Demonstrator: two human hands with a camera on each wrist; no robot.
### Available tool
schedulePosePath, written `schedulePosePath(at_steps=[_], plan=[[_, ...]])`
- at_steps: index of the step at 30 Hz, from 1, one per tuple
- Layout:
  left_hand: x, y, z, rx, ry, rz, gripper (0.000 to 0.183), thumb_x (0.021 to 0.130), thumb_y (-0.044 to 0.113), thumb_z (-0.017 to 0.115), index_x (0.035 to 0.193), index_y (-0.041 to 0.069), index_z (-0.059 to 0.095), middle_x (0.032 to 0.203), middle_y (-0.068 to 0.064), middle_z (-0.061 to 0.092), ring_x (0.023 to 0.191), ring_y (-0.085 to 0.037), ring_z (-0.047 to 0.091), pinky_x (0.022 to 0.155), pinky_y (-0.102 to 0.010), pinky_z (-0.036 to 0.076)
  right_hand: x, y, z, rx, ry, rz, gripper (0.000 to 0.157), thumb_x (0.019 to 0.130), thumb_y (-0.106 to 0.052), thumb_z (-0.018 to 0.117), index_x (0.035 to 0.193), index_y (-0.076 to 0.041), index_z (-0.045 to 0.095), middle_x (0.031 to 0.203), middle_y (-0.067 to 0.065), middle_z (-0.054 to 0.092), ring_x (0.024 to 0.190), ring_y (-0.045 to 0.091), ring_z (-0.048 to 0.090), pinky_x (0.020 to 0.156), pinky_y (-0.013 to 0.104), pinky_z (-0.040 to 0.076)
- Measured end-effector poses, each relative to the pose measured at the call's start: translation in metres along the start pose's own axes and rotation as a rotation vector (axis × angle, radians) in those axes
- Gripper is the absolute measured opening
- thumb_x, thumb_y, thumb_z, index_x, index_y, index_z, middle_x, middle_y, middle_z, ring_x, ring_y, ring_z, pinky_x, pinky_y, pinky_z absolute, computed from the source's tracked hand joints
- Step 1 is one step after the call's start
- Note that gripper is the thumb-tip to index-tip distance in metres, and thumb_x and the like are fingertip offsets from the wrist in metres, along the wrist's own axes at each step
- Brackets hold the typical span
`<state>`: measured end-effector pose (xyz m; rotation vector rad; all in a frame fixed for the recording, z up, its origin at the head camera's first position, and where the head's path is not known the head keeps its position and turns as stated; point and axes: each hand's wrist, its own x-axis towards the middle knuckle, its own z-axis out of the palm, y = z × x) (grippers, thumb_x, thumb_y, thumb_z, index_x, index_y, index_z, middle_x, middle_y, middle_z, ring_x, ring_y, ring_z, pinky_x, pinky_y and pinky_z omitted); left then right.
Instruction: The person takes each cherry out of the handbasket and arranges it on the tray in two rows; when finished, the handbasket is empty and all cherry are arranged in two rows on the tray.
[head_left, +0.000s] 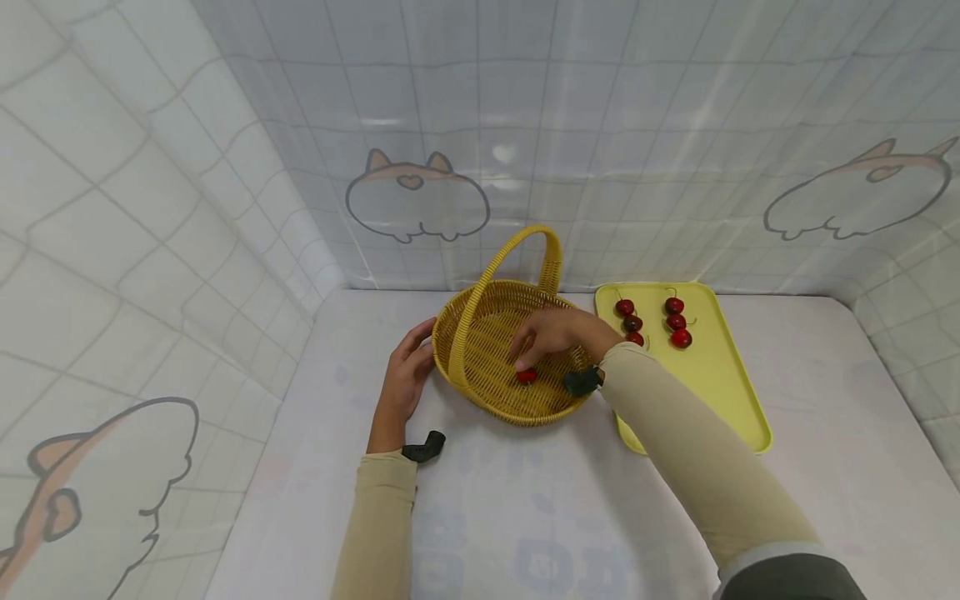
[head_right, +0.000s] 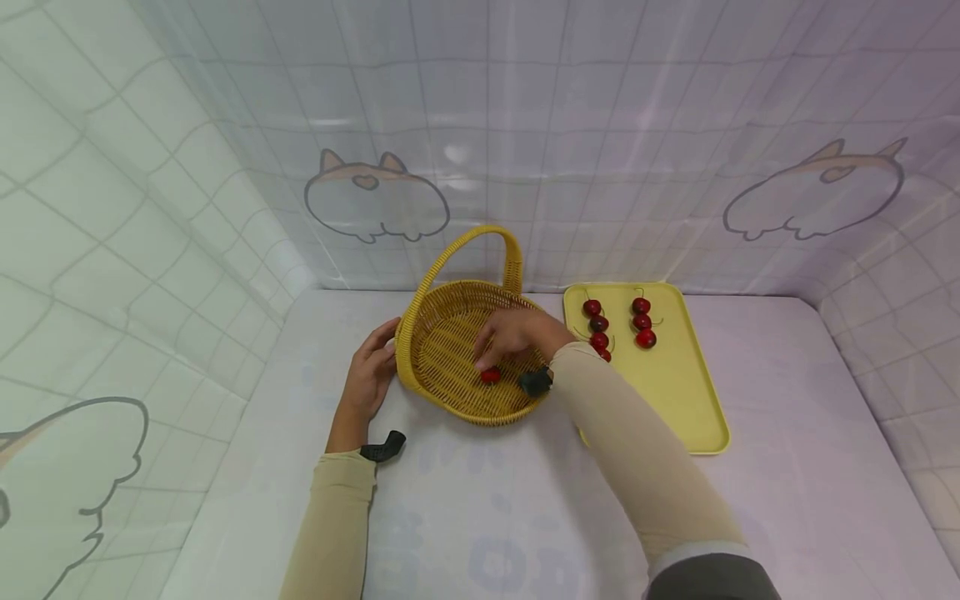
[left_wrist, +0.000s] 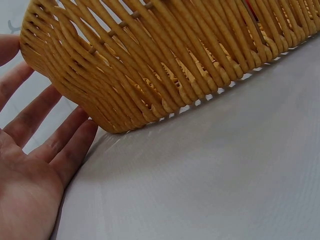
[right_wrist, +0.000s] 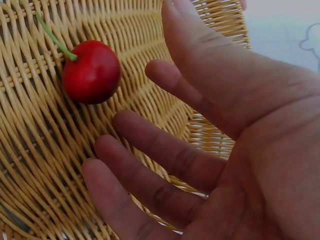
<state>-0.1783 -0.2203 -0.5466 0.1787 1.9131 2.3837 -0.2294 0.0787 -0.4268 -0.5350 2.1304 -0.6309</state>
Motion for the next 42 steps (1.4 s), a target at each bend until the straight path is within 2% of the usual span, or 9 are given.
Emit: schedulePosePath(at_steps=[3,7,10,12,16,20,31,42], plan=[[0.0,0.001,0.0,-0.008,-0.003,-0.005,0.049,0.103,0.021,0.059,0.15,0.009,0.05,0.154,-0.009,0.046,0.134,-0.017,0.052,0.104,-0.025,0.048,0.004,0.001,0.001,0.0,-0.013,0.021,0.042,0.094,-0.038,0.074,0.133,-0.022,0.07,0.139,0.003,0.062,0.128,0.023,0.055,0.097,0.041,0.055],[0.0,0.002,0.0,-0.009,-0.004,-0.012,0.05,0.103,0.022,0.059,0.15,0.01,0.05,0.155,-0.008,0.045,0.135,-0.017,0.051,0.104,-0.025,0.048,0.01,0.006,0.003,-0.019,0.004,0.031,0.041,0.092,-0.041,0.075,0.13,-0.025,0.072,0.145,0.002,0.057,0.139,0.025,0.044,0.113,0.046,0.042],[0.001,0.001,-0.001,-0.009,0.002,-0.018,0.05,0.103,0.021,0.059,0.15,0.01,0.05,0.155,-0.008,0.045,0.134,-0.017,0.052,0.104,-0.025,0.048,0.012,0.011,0.004,0.024,0.017,0.047,0.04,0.09,-0.041,0.077,0.128,-0.028,0.072,0.147,0.0,0.054,0.145,0.025,0.038,0.121,0.048,0.031],[0.001,0.001,-0.001,-0.012,0.003,-0.021,0.05,0.103,0.021,0.059,0.151,0.009,0.049,0.155,-0.009,0.045,0.134,-0.017,0.052,0.103,-0.025,0.048,0.012,0.015,0.005,0.078,0.015,0.053,0.04,0.09,-0.039,0.078,0.128,-0.028,0.072,0.148,0.0,0.053,0.146,0.024,0.037,0.122,0.047,0.029],[0.002,0.001,0.0,-0.017,-0.002,-0.017,0.05,0.103,0.021,0.06,0.15,0.009,0.05,0.154,-0.009,0.046,0.132,-0.017,0.054,0.102,-0.025,0.049,0.015,0.021,0.007,0.177,-0.018,0.054,0.044,0.088,-0.034,0.08,0.13,-0.024,0.072,0.148,0.001,0.053,0.144,0.024,0.038,0.122,0.045,0.03],[0.002,0.001,0.0,-0.019,-0.005,-0.013,0.05,0.102,0.021,0.061,0.15,0.008,0.05,0.153,-0.009,0.046,0.132,-0.017,0.054,0.102,-0.025,0.049,0.018,0.02,0.008,0.183,-0.047,0.052,0.045,0.085,-0.032,0.082,0.129,-0.023,0.072,0.143,0.002,0.057,0.141,0.023,0.041,0.122,0.044,0.03],[0.0,0.001,0.001,-0.029,-0.007,-0.006,0.049,0.101,0.022,0.061,0.148,0.012,0.053,0.153,-0.006,0.047,0.135,-0.02,0.052,0.104,-0.026,0.048,0.018,0.02,0.009,0.134,-0.052,0.039,0.037,0.086,-0.028,0.082,0.123,-0.022,0.076,0.133,-0.002,0.063,0.129,0.018,0.048,0.117,0.042,0.036],[0.0,0.001,0.0,-0.011,-0.007,-0.004,0.049,0.103,0.02,0.059,0.15,0.011,0.05,0.156,-0.009,0.045,0.135,-0.019,0.052,0.104,-0.025,0.048,0.02,0.02,0.01,0.059,-0.046,0.026,0.036,0.084,-0.025,0.084,0.119,-0.025,0.077,0.13,-0.005,0.065,0.13,0.017,0.047,0.119,0.043,0.032]])
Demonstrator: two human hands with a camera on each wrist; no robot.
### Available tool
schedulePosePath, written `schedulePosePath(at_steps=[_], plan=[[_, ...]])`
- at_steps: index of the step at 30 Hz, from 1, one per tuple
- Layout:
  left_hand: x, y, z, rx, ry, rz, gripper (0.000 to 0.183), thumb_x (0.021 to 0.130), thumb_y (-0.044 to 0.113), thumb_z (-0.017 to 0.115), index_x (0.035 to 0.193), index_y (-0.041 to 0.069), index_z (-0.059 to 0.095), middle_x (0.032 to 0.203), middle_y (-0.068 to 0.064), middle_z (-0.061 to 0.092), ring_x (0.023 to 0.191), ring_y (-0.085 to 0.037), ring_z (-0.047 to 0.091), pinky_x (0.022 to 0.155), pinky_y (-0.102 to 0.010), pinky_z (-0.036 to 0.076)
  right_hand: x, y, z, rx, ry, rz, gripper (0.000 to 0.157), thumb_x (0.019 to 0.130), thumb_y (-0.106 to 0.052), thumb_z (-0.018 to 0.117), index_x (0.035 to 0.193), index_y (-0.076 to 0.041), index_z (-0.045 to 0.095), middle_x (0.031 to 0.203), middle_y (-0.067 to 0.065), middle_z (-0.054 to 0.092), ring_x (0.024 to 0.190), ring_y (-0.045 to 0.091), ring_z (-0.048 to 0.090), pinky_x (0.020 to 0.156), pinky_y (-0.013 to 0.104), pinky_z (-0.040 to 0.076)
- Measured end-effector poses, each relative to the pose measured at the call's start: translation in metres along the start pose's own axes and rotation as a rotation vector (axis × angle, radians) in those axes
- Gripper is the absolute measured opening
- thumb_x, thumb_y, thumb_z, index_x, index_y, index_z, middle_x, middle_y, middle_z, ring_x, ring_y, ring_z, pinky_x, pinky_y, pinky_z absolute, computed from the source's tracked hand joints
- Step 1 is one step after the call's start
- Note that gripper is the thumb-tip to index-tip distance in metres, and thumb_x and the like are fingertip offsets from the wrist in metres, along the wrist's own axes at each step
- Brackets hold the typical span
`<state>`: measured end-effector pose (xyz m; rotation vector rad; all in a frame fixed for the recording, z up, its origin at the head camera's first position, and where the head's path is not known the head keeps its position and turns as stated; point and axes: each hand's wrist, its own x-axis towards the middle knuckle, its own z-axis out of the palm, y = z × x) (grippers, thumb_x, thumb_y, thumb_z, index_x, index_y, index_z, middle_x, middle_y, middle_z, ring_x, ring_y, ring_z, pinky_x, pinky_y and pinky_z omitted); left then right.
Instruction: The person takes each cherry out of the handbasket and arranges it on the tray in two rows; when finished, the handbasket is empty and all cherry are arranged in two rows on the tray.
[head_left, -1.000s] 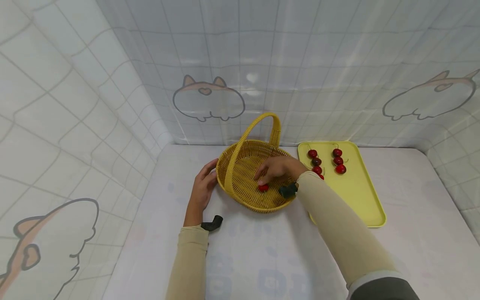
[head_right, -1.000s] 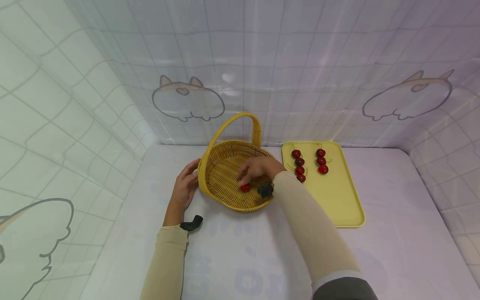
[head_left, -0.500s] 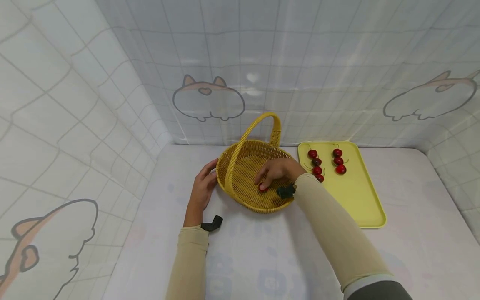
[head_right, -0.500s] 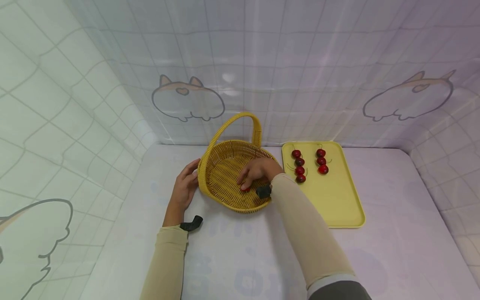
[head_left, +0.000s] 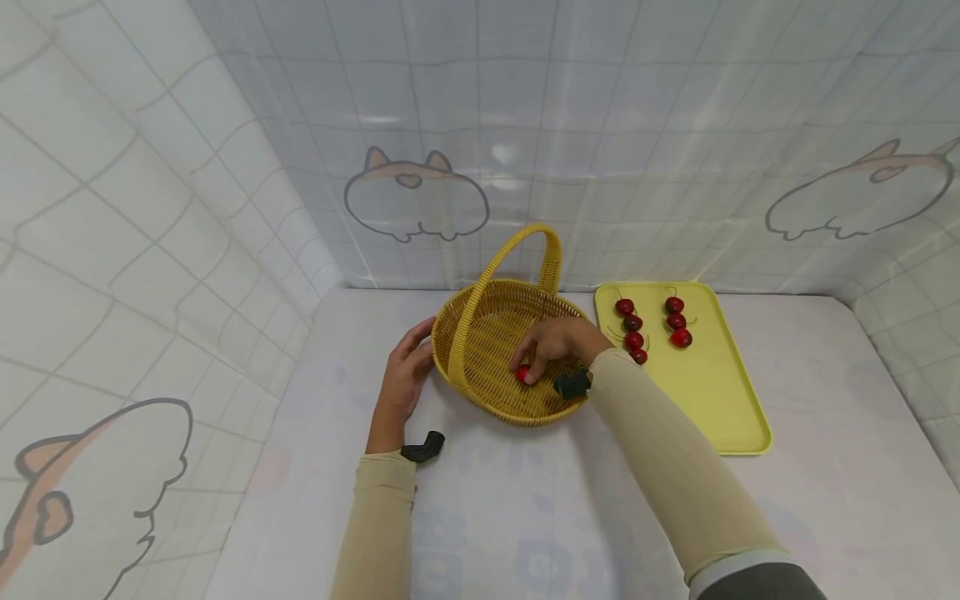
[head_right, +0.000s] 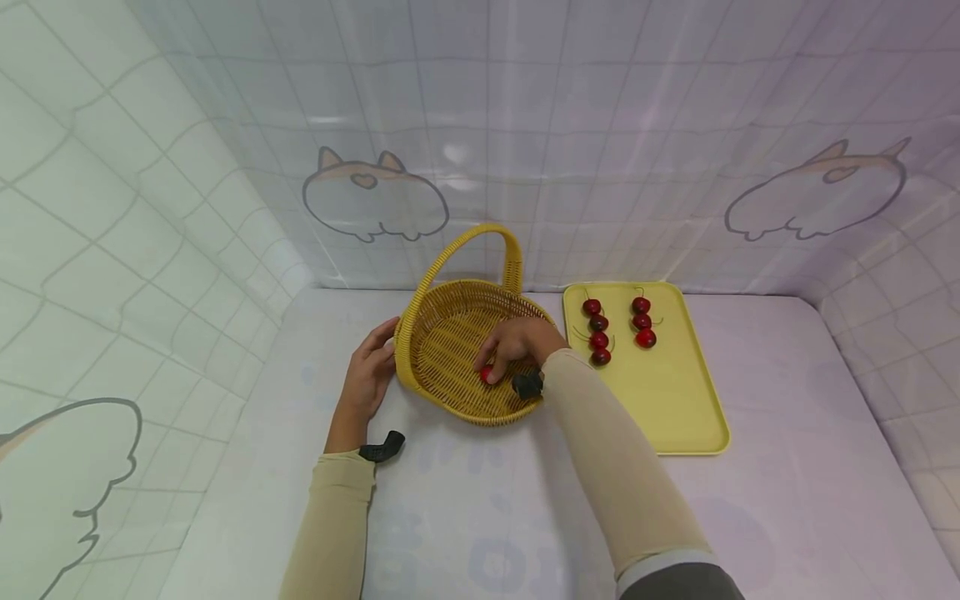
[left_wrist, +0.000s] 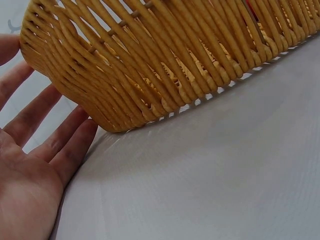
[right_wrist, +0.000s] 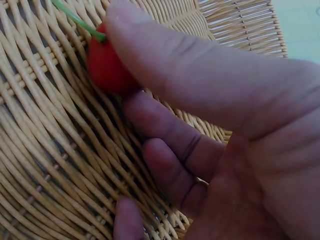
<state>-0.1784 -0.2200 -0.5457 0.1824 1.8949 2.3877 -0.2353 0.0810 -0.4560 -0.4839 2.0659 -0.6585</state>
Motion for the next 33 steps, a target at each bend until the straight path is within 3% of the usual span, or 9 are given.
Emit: schedulePosePath(at_steps=[12,23,29,33], plan=[[-0.001,0.0,0.0,0.016,0.0,-0.004,0.047,0.104,0.019,0.056,0.15,0.011,0.05,0.155,-0.007,0.045,0.137,-0.017,0.05,0.106,-0.025,0.047,0.0,-0.001,0.002,-0.001,-0.002,-0.004,0.032,0.085,-0.022,0.083,0.117,-0.022,0.078,0.114,-0.003,0.07,0.107,0.015,0.051,0.1,0.032,0.041],[-0.001,0.002,0.002,0.003,-0.001,0.003,0.047,0.104,0.017,0.055,0.15,0.011,0.05,0.155,-0.008,0.045,0.134,-0.018,0.052,0.105,-0.026,0.047,0.0,0.001,0.0,0.001,-0.02,-0.049,0.031,0.089,-0.022,0.08,0.119,-0.018,0.076,0.107,-0.002,0.067,0.098,0.014,0.053,0.088,0.029,0.045],[-0.001,0.001,0.0,0.002,-0.004,0.001,0.047,0.104,0.017,0.055,0.151,0.01,0.05,0.155,-0.007,0.045,0.134,-0.017,0.052,0.105,-0.026,0.047,-0.005,0.005,-0.001,-0.058,0.044,-0.109,0.033,0.09,-0.03,0.079,0.121,-0.021,0.075,0.112,-0.001,0.068,0.104,0.016,0.056,0.093,0.033,0.046],[-0.001,0.0,0.001,0.006,-0.002,0.006,0.046,0.105,0.017,0.055,0.15,0.01,0.05,0.154,-0.007,0.046,0.133,-0.017,0.053,0.105,-0.026,0.047,-0.013,0.008,-0.001,-0.04,0.128,-0.148,0.034,0.091,-0.031,0.078,0.122,-0.019,0.073,0.115,-0.002,0.069,0.108,0.016,0.059,0.098,0.035,0.047]])
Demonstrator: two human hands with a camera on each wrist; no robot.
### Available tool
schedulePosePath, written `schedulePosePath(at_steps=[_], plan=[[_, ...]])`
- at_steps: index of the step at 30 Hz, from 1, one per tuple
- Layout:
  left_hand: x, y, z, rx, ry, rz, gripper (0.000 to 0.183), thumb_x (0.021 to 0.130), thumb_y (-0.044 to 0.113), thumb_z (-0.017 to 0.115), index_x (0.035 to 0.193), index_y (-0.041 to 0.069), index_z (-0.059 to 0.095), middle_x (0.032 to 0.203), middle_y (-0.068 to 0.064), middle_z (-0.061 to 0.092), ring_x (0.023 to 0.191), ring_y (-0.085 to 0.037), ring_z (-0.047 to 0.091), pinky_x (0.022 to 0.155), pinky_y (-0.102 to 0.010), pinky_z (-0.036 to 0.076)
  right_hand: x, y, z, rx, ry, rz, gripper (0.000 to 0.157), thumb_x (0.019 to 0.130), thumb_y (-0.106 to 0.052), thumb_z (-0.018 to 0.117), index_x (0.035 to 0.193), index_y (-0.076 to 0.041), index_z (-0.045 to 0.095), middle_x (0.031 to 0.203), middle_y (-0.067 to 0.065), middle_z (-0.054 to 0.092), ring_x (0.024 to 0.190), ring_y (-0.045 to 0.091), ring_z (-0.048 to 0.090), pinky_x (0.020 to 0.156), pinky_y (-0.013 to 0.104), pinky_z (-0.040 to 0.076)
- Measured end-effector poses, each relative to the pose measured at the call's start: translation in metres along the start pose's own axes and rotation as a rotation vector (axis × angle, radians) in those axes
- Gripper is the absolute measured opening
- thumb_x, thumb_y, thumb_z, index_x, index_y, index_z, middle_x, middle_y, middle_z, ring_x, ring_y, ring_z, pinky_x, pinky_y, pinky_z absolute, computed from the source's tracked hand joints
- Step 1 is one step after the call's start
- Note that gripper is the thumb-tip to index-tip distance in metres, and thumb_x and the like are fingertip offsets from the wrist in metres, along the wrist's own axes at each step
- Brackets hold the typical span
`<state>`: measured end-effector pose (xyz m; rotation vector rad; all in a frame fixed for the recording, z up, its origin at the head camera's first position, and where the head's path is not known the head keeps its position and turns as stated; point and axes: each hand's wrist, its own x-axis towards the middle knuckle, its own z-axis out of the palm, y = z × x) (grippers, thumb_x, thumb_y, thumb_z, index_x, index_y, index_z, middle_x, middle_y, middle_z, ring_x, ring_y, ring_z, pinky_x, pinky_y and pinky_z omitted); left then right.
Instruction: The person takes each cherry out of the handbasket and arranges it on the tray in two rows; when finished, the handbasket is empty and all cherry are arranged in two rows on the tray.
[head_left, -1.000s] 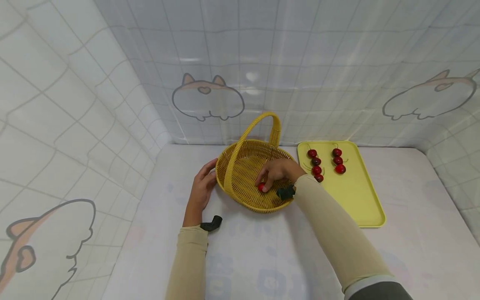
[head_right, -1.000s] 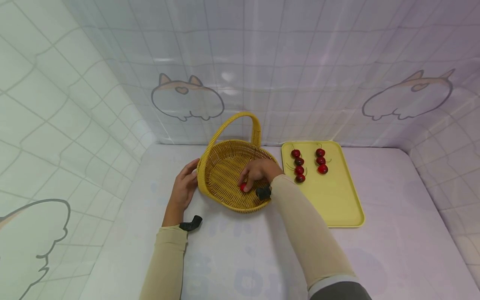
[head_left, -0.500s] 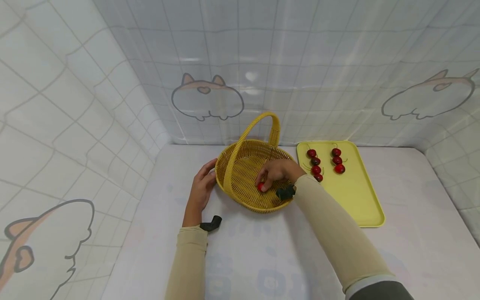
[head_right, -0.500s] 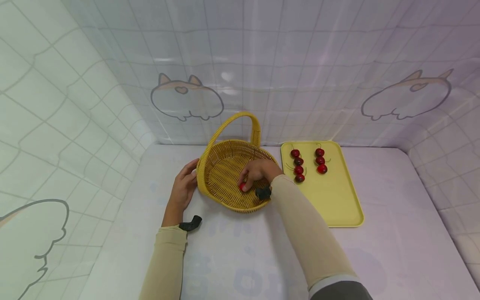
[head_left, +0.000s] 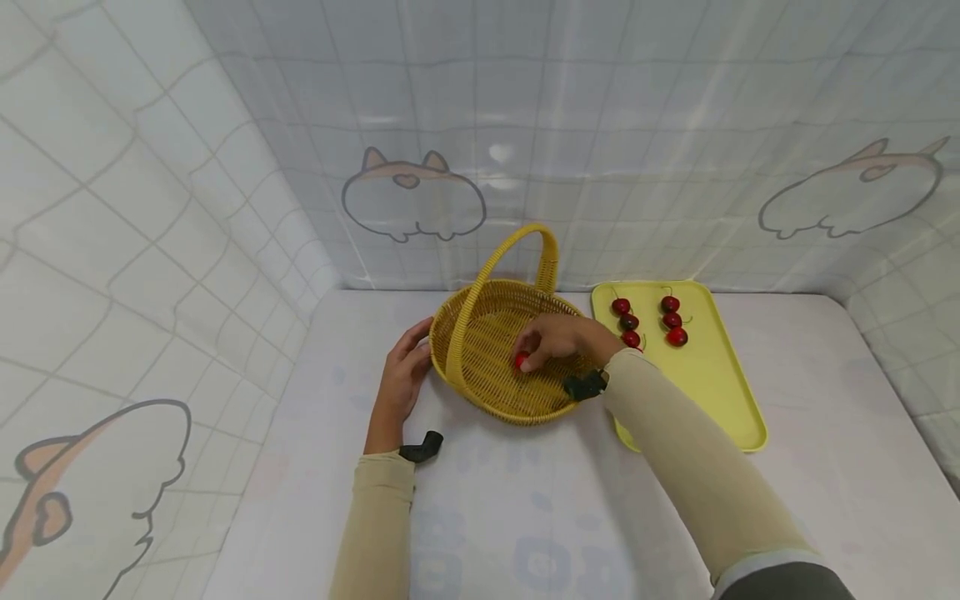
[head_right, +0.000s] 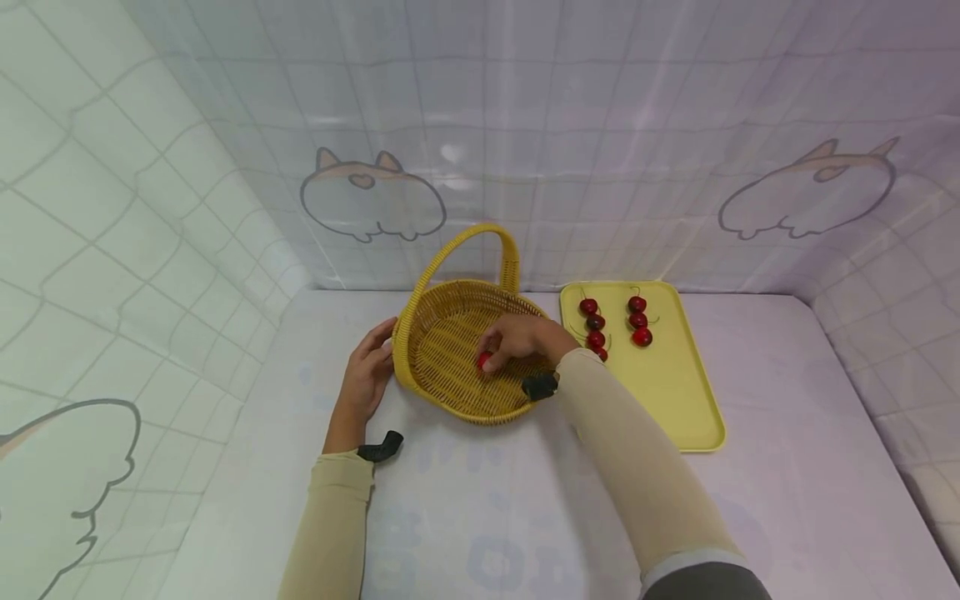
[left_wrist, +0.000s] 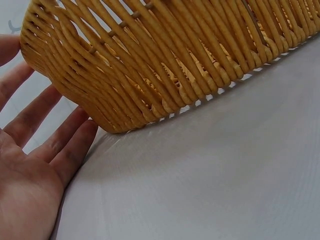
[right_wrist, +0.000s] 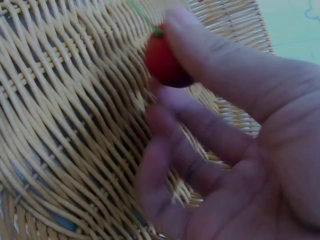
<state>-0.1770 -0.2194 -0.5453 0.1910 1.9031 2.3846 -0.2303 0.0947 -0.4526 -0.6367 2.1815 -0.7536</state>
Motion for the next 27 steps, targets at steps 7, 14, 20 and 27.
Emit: schedulePosePath(at_steps=[7,14,20,27], plan=[[-0.001,0.0,0.0,-0.002,0.007,-0.005,0.046,0.104,0.019,0.057,0.149,0.012,0.052,0.154,-0.006,0.047,0.136,-0.02,0.051,0.106,-0.026,0.047,-0.016,-0.003,-0.005,0.083,0.134,-0.061,0.03,0.091,-0.027,0.078,0.117,-0.014,0.071,0.112,0.002,0.069,0.105,0.019,0.061,0.093,0.036,0.049],[0.0,0.001,0.001,-0.007,0.013,-0.015,0.046,0.104,0.017,0.055,0.149,0.012,0.051,0.154,-0.005,0.047,0.138,-0.021,0.049,0.106,-0.027,0.047,-0.038,-0.008,-0.013,0.158,0.225,-0.075,0.031,0.09,-0.031,0.079,0.114,-0.015,0.067,0.107,0.005,0.066,0.101,0.023,0.058,0.087,0.036,0.049],[0.0,0.0,0.0,-0.02,0.014,0.0,0.045,0.104,0.016,0.056,0.148,0.012,0.052,0.152,-0.006,0.048,0.135,-0.02,0.051,0.104,-0.026,0.048,-0.052,-0.006,-0.017,0.219,0.321,-0.097,0.04,0.089,-0.034,0.08,0.12,-0.015,0.064,0.115,0.004,0.065,0.108,0.024,0.058,0.092,0.04,0.05],[0.0,-0.001,-0.001,-0.014,0.005,0.003,0.046,0.103,0.018,0.057,0.149,0.012,0.052,0.153,-0.007,0.047,0.133,-0.02,0.054,0.104,-0.027,0.048,-0.073,0.004,-0.016,0.38,0.445,-0.125,0.039,0.092,-0.032,0.077,0.127,-0.016,0.069,0.132,0.011,0.062,0.12,0.029,0.065,0.096,0.043,0.056]])
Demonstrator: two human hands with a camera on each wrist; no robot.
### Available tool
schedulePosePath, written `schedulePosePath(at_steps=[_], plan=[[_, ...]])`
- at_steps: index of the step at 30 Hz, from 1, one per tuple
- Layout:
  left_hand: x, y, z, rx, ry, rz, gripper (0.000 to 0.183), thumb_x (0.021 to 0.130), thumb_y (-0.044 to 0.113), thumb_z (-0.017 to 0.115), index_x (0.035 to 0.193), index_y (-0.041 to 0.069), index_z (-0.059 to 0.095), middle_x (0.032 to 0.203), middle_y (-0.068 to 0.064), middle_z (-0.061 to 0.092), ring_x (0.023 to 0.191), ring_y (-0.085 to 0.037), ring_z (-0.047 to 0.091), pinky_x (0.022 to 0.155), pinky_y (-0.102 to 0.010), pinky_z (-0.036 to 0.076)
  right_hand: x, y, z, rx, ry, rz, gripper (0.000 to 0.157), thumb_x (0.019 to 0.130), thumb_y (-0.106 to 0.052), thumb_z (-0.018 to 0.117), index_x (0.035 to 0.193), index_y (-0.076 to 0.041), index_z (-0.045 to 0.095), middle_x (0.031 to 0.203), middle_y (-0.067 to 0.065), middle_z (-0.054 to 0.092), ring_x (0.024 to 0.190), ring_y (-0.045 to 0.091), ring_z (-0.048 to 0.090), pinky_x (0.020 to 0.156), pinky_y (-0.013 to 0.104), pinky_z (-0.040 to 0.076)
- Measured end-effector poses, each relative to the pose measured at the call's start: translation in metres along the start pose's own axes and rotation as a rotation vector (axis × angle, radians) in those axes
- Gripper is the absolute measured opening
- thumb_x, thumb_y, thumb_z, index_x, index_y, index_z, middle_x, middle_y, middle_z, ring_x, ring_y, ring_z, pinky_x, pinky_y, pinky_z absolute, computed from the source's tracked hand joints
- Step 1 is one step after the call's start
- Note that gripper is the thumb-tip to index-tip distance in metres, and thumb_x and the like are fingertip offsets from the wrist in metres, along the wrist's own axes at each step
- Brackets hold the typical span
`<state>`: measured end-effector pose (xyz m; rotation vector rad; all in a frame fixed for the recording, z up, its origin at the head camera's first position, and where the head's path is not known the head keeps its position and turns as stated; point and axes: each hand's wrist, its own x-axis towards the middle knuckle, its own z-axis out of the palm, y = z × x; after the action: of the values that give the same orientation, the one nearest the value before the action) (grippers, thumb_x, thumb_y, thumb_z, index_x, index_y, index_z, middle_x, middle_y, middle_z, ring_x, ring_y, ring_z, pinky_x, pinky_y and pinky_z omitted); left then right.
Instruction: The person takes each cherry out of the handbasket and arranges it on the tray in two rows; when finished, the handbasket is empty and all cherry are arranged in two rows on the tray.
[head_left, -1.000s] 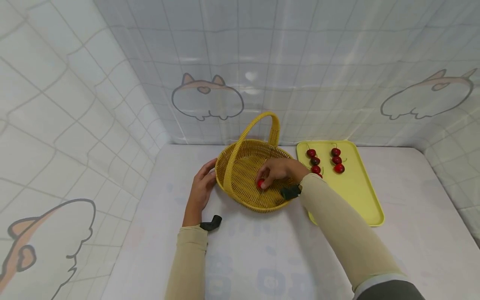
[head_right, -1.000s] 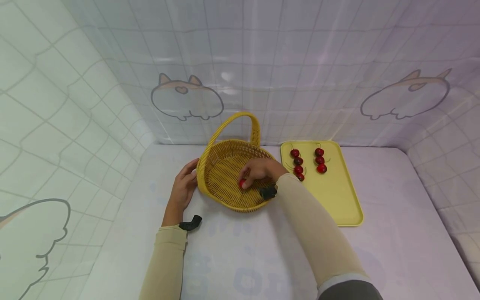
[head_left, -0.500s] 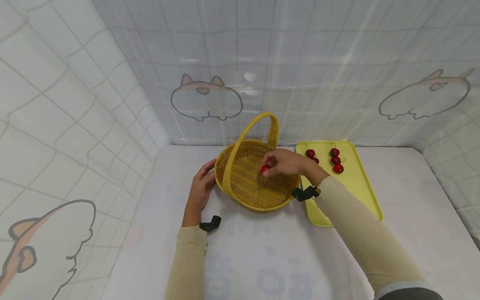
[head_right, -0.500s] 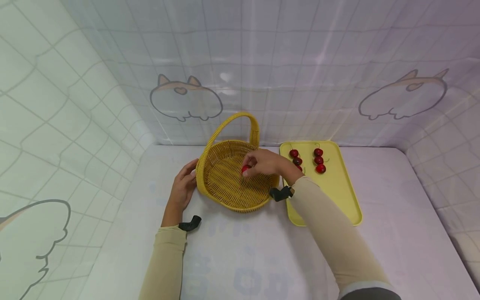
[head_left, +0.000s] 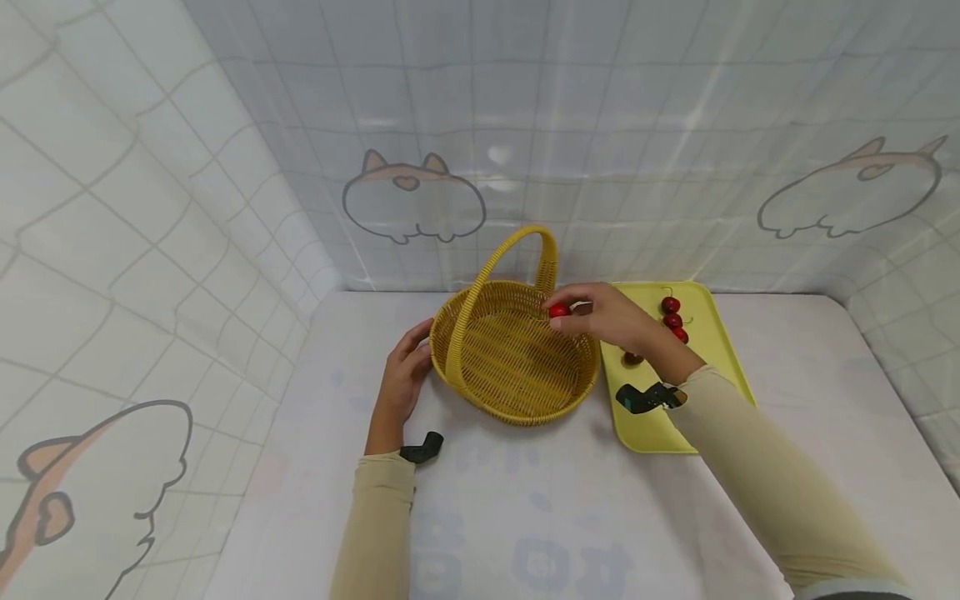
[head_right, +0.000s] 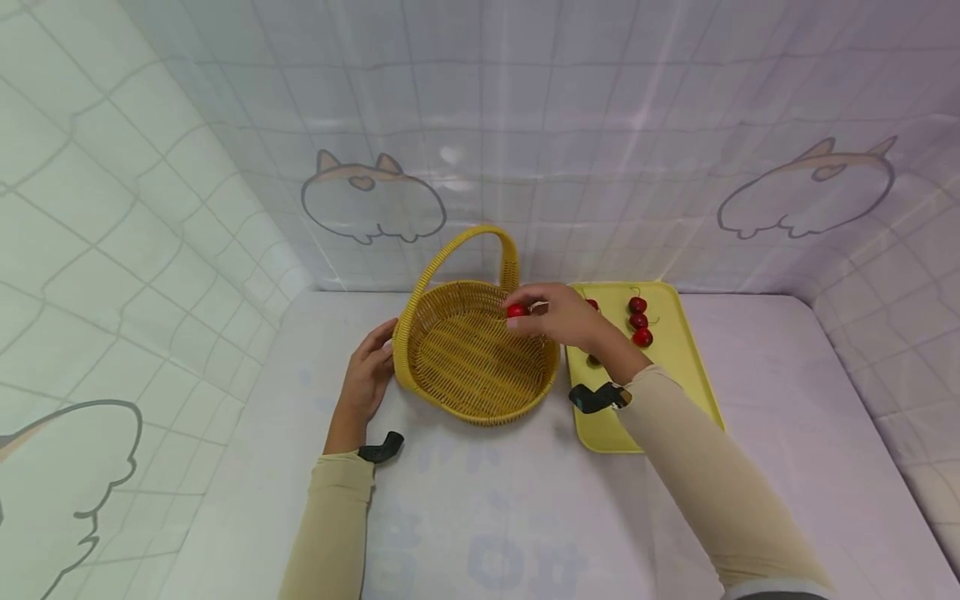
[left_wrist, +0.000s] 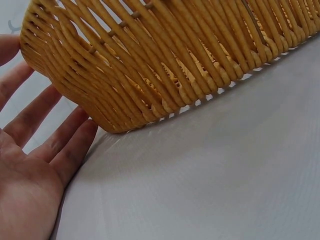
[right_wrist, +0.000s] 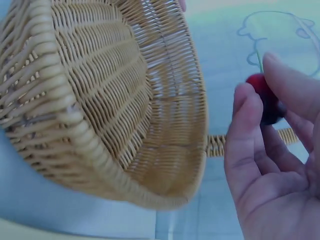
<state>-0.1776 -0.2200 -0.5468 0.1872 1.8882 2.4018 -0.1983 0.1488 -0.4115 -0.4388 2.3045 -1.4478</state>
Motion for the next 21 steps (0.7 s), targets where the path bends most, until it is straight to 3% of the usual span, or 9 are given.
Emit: schedulePosePath(at_steps=[5,12,17,21], plan=[[0.001,0.001,0.002,-0.006,-0.003,0.001,0.047,0.102,0.019,0.058,0.148,0.012,0.052,0.153,-0.007,0.047,0.132,-0.02,0.054,0.103,-0.026,0.049,-0.017,0.009,-0.009,0.092,0.103,0.033,0.047,0.092,-0.033,0.077,0.132,-0.011,0.065,0.13,0.011,0.063,0.112,0.033,0.069,0.095,0.046,0.056],[0.001,0.001,0.003,0.01,0.0,-0.008,0.047,0.102,0.02,0.059,0.149,0.012,0.052,0.154,-0.006,0.047,0.134,-0.019,0.052,0.103,-0.026,0.049,-0.038,0.025,-0.019,0.142,0.183,0.045,0.048,0.097,-0.035,0.071,0.138,-0.013,0.06,0.125,0.017,0.067,0.109,0.027,0.072,0.092,0.031,0.056],[0.001,0.0,0.002,0.014,0.001,-0.012,0.048,0.103,0.02,0.058,0.15,0.012,0.051,0.155,-0.007,0.046,0.133,-0.018,0.052,0.103,-0.025,0.049,-0.051,0.036,-0.023,0.172,0.263,0.036,0.048,0.096,-0.034,0.072,0.136,-0.01,0.06,0.12,0.007,0.067,0.102,0.016,0.074,0.088,0.034,0.058],[0.002,-0.001,0.001,0.014,-0.001,-0.006,0.047,0.103,0.019,0.058,0.149,0.012,0.052,0.154,-0.006,0.047,0.133,-0.018,0.053,0.103,-0.025,0.049,-0.062,0.048,-0.026,0.145,0.357,0.015,0.042,0.094,-0.031,0.074,0.126,-0.006,0.063,0.111,-0.001,0.069,0.096,0.021,0.071,0.082,0.034,0.059]])
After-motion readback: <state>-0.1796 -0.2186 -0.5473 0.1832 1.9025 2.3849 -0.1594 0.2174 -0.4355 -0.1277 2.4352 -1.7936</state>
